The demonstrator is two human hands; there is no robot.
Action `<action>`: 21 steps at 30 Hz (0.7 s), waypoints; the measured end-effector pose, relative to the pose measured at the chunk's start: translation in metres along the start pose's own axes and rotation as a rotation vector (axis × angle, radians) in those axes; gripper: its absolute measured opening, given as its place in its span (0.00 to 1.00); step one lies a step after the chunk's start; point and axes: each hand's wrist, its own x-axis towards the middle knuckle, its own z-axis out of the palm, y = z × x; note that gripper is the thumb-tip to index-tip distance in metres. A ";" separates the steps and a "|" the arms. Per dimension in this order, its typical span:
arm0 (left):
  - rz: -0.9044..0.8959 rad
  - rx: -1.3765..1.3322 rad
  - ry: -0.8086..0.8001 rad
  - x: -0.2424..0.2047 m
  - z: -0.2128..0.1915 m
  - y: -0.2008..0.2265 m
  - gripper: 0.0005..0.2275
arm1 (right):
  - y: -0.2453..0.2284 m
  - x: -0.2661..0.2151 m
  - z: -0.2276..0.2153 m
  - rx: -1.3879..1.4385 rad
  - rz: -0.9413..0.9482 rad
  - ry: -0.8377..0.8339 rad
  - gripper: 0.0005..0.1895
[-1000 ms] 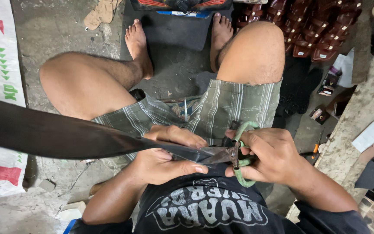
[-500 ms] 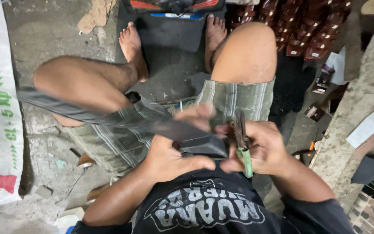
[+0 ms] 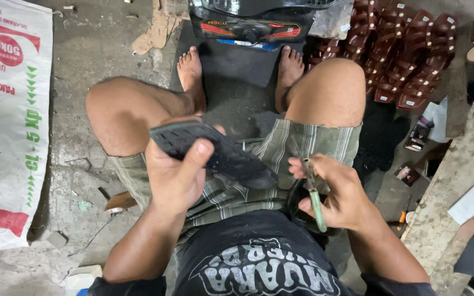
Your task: The person assembles brown sandals by attaching black rubber soles to the upper straps. They use a knife to trim excess rubber and a grinding machine to smooth the edges, repeating the process for multiple units.
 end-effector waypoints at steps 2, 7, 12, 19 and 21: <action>-0.024 0.086 -0.075 -0.005 0.001 0.006 0.11 | -0.002 0.003 0.001 -0.200 0.001 -0.005 0.28; -0.018 0.307 -0.242 -0.012 0.008 0.016 0.08 | -0.006 0.010 0.004 -0.228 -0.145 0.018 0.28; 0.023 0.428 -0.358 -0.008 0.013 0.019 0.07 | -0.010 0.015 0.002 -0.292 -0.148 -0.017 0.31; -0.028 0.510 -0.502 0.005 0.019 0.033 0.07 | -0.003 0.000 -0.017 -0.218 -0.105 -0.151 0.29; -0.078 0.473 -0.513 0.007 0.020 0.037 0.09 | 0.000 -0.002 -0.023 -0.279 -0.086 -0.194 0.26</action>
